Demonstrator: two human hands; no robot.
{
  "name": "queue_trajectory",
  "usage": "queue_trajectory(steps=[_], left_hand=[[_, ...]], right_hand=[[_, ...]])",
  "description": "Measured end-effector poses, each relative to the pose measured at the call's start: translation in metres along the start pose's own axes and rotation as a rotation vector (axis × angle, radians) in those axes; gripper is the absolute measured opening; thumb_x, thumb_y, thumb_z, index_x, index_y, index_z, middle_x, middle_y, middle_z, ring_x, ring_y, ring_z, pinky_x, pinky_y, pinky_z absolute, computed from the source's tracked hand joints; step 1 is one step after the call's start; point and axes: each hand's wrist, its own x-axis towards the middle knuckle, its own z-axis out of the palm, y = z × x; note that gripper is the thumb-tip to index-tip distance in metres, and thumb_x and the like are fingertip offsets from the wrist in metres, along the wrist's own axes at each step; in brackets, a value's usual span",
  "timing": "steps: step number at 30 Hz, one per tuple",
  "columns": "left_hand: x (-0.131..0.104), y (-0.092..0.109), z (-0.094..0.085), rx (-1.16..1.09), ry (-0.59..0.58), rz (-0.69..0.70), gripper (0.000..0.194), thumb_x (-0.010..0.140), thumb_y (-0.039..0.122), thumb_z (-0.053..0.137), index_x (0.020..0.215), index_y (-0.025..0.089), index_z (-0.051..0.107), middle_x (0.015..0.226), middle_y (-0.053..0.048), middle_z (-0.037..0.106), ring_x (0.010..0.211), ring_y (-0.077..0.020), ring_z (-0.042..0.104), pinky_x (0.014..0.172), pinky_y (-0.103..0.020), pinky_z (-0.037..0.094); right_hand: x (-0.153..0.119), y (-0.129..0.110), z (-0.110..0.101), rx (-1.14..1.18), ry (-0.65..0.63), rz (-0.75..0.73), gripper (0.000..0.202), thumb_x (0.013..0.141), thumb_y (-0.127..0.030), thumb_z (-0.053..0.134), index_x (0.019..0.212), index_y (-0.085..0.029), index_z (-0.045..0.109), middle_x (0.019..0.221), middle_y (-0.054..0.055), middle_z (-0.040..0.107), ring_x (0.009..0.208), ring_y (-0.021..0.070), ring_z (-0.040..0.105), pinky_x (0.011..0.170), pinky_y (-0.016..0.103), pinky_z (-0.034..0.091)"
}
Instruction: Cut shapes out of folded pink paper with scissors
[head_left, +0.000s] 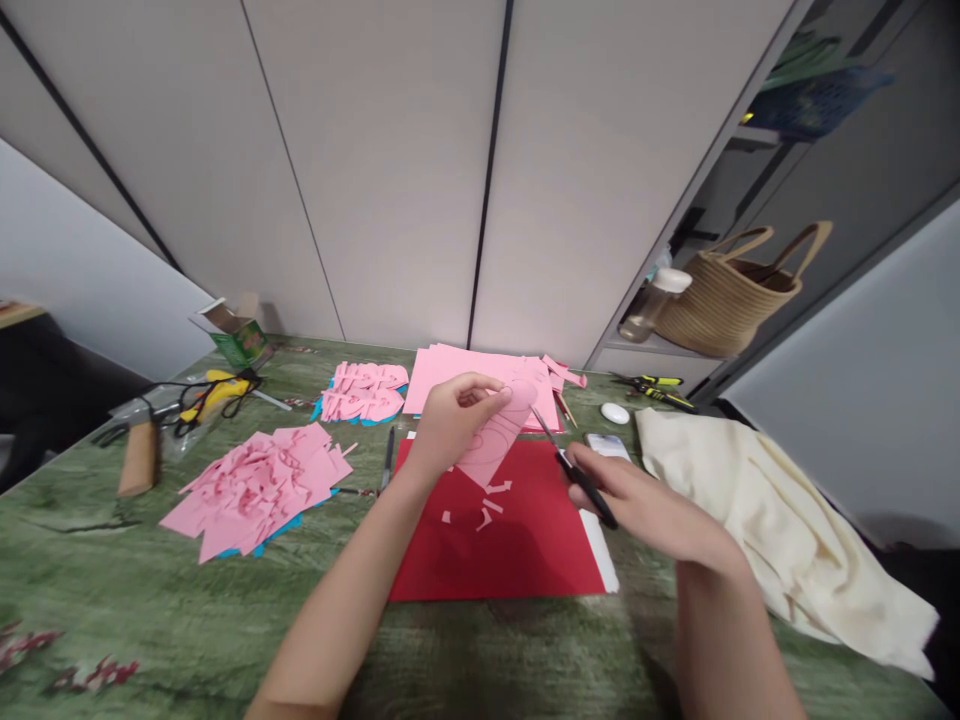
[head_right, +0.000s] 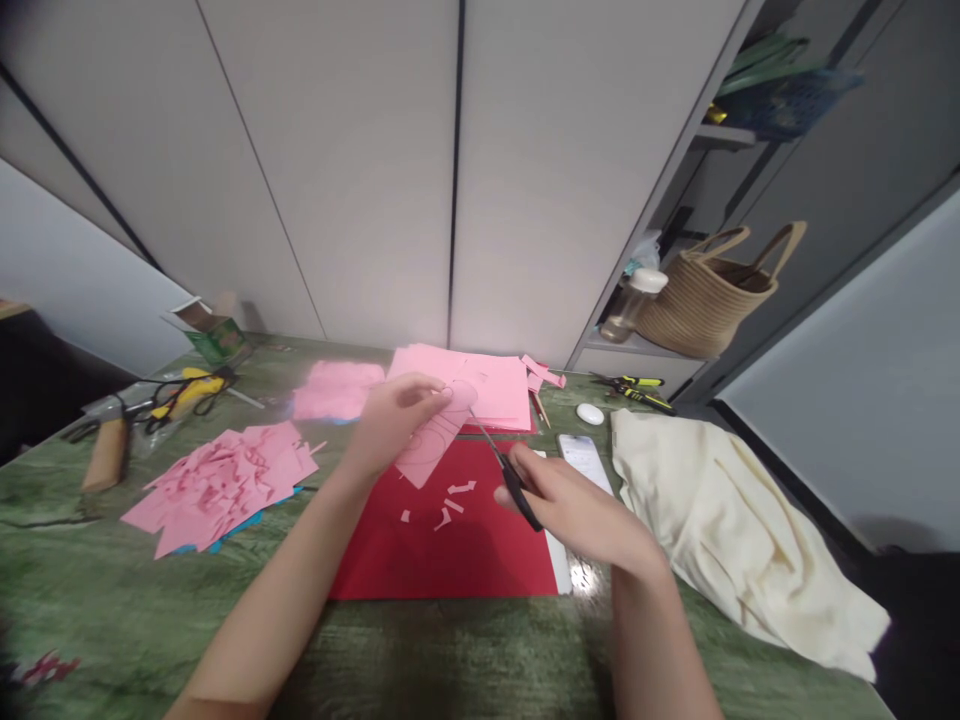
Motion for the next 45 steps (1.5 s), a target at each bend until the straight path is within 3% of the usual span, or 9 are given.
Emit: queue_trajectory(steps=[4, 12, 15, 18, 23, 32, 45], left_hand=[[-0.001, 0.000, 0.000, -0.006, 0.052, 0.041, 0.017, 0.073, 0.031, 0.064, 0.082, 0.020, 0.055, 0.051, 0.007, 0.045, 0.048, -0.0080, 0.043, 0.051, -0.021, 0.038], [0.001, 0.000, -0.001, 0.029, 0.068, 0.115, 0.010, 0.072, 0.029, 0.065, 0.072, 0.019, 0.066, 0.079, -0.002, 0.068, 0.077, -0.0148, 0.061, 0.070, -0.027, 0.048], [0.000, 0.001, -0.005, 0.013, 0.003, 0.058, 0.012, 0.073, 0.028, 0.064, 0.081, 0.019, 0.069, 0.085, -0.004, 0.070, 0.077, -0.0150, 0.062, 0.066, -0.026, 0.050], [0.000, 0.003, -0.012, 0.020, -0.152, -0.008, 0.023, 0.074, 0.027, 0.063, 0.096, 0.020, 0.068, 0.091, -0.006, 0.070, 0.073, -0.0144, 0.063, 0.058, -0.025, 0.050], [0.002, 0.003, -0.024, 0.080, -0.342, 0.087, 0.031, 0.075, 0.016, 0.059, 0.104, 0.023, 0.065, 0.106, -0.005, 0.067, 0.087, -0.0146, 0.061, 0.075, -0.028, 0.051], [0.001, -0.001, -0.025, 0.159, -0.479, 0.149, 0.033, 0.078, 0.014, 0.055, 0.108, 0.024, 0.063, 0.110, -0.003, 0.066, 0.092, -0.0139, 0.060, 0.082, -0.029, 0.049], [0.001, 0.002, -0.028, 0.195, -0.508, 0.157, 0.032, 0.080, 0.015, 0.054, 0.109, 0.024, 0.062, 0.113, -0.002, 0.064, 0.096, -0.0143, 0.059, 0.085, -0.030, 0.048]], right_hand=[[-0.001, -0.002, -0.001, -0.035, -0.013, 0.014, 0.027, 0.090, -0.044, 0.039, 0.076, -0.020, 0.040, 0.071, -0.001, 0.050, 0.062, 0.0132, 0.042, 0.057, 0.027, 0.033], [-0.001, -0.001, 0.000, -0.063, -0.016, 0.020, 0.029, 0.090, -0.043, 0.041, 0.072, -0.021, 0.036, 0.068, -0.002, 0.050, 0.059, 0.0125, 0.042, 0.055, 0.026, 0.032], [0.000, -0.002, 0.001, -0.065, -0.031, 0.017, 0.029, 0.090, -0.043, 0.041, 0.072, -0.021, 0.036, 0.065, -0.003, 0.048, 0.057, 0.0122, 0.041, 0.055, 0.026, 0.031], [0.000, -0.002, 0.001, -0.059, -0.030, 0.021, 0.029, 0.090, -0.043, 0.041, 0.072, -0.021, 0.036, 0.065, -0.003, 0.049, 0.057, 0.0124, 0.042, 0.055, 0.026, 0.031], [0.000, 0.001, 0.000, -0.052, -0.044, 0.026, 0.030, 0.089, -0.046, 0.041, 0.073, -0.021, 0.037, 0.066, -0.003, 0.049, 0.058, 0.0124, 0.042, 0.055, 0.027, 0.032], [0.002, 0.000, 0.001, -0.095, -0.108, -0.012, 0.027, 0.089, -0.043, 0.042, 0.077, -0.020, 0.046, 0.064, -0.003, 0.047, 0.058, 0.0117, 0.041, 0.054, 0.026, 0.031], [0.002, -0.002, 0.001, -0.094, -0.145, -0.035, 0.026, 0.090, -0.042, 0.042, 0.088, -0.019, 0.052, 0.064, -0.003, 0.047, 0.057, 0.0118, 0.040, 0.054, 0.026, 0.032]])
